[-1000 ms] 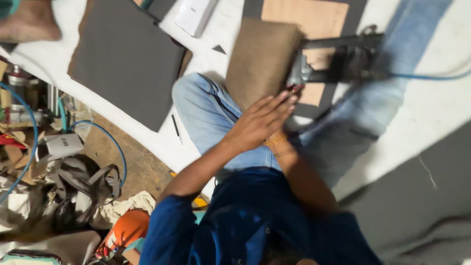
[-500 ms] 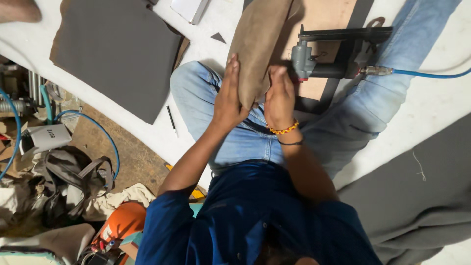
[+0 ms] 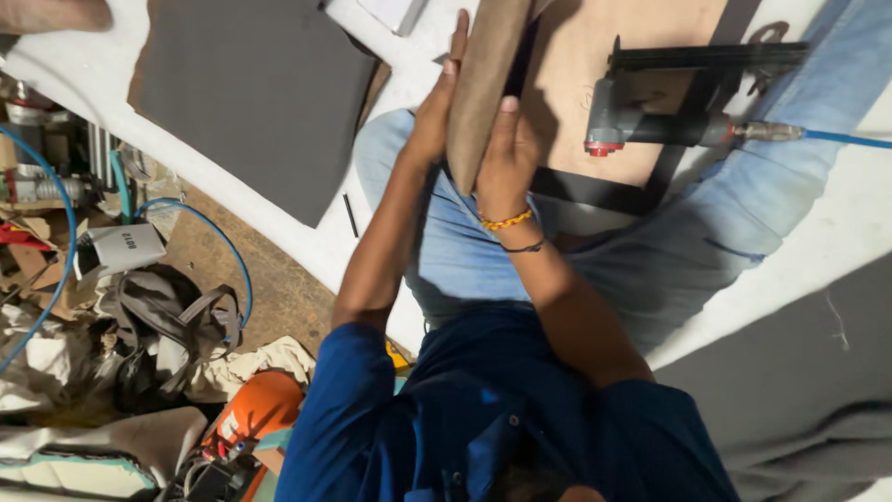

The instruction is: The person sits on the floor and stretches a piece of brown fabric over a wooden board, folding the edges over the back. They use a pneumatic staple gun to fasten the fabric to the board, mark the fabric with a pen, and use a rotary tool on the board edge before continuing to fold and staple the fabric around the panel.

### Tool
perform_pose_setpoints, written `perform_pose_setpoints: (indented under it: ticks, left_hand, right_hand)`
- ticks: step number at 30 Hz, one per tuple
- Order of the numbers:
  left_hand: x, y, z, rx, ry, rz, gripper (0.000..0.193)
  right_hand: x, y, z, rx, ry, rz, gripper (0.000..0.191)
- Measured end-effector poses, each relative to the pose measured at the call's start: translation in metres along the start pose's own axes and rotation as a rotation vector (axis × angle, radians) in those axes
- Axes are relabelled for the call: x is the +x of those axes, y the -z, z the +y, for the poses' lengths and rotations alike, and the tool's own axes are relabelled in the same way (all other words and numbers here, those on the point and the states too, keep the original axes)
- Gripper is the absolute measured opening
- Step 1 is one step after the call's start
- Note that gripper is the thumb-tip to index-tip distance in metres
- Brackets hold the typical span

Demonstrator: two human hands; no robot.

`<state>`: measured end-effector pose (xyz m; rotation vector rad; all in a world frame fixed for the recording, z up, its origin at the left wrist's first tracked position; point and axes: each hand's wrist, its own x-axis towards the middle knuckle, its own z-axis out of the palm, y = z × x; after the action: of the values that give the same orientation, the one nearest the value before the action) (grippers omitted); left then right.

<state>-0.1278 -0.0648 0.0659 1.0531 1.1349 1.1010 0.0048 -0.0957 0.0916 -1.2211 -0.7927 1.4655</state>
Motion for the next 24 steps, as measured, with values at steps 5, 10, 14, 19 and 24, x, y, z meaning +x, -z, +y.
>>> perform_pose_setpoints:
  ticks: [5,10,14,19,24]
  left_hand:
    - [-0.014,-0.009,0.028,0.238,-0.144,0.005,0.07]
    - [-0.044,-0.013,0.058,0.606,-0.17,-0.04,0.065]
    - [-0.05,-0.01,0.06,0.838,-0.237,-0.107,0.061]
    - [0.012,0.019,0.019,0.037,-0.102,0.007,0.07]
    - [0.014,0.013,-0.002,0.165,-0.019,-0.026,0.075]
  right_hand:
    - [0.001,-0.012,0.0,0.252,-0.08,0.006,0.042]
    - [-0.004,-0.011,0.009,0.177,-0.027,-0.015,0.044]
    - [-0.004,-0.008,0.013,0.121,0.005,-0.084,0.044]
    - [-0.001,-0.011,0.013,0.078,-0.047,-0.026,0.042]
    - [0.0,-0.015,0.014,0.051,-0.02,0.006,0.04]
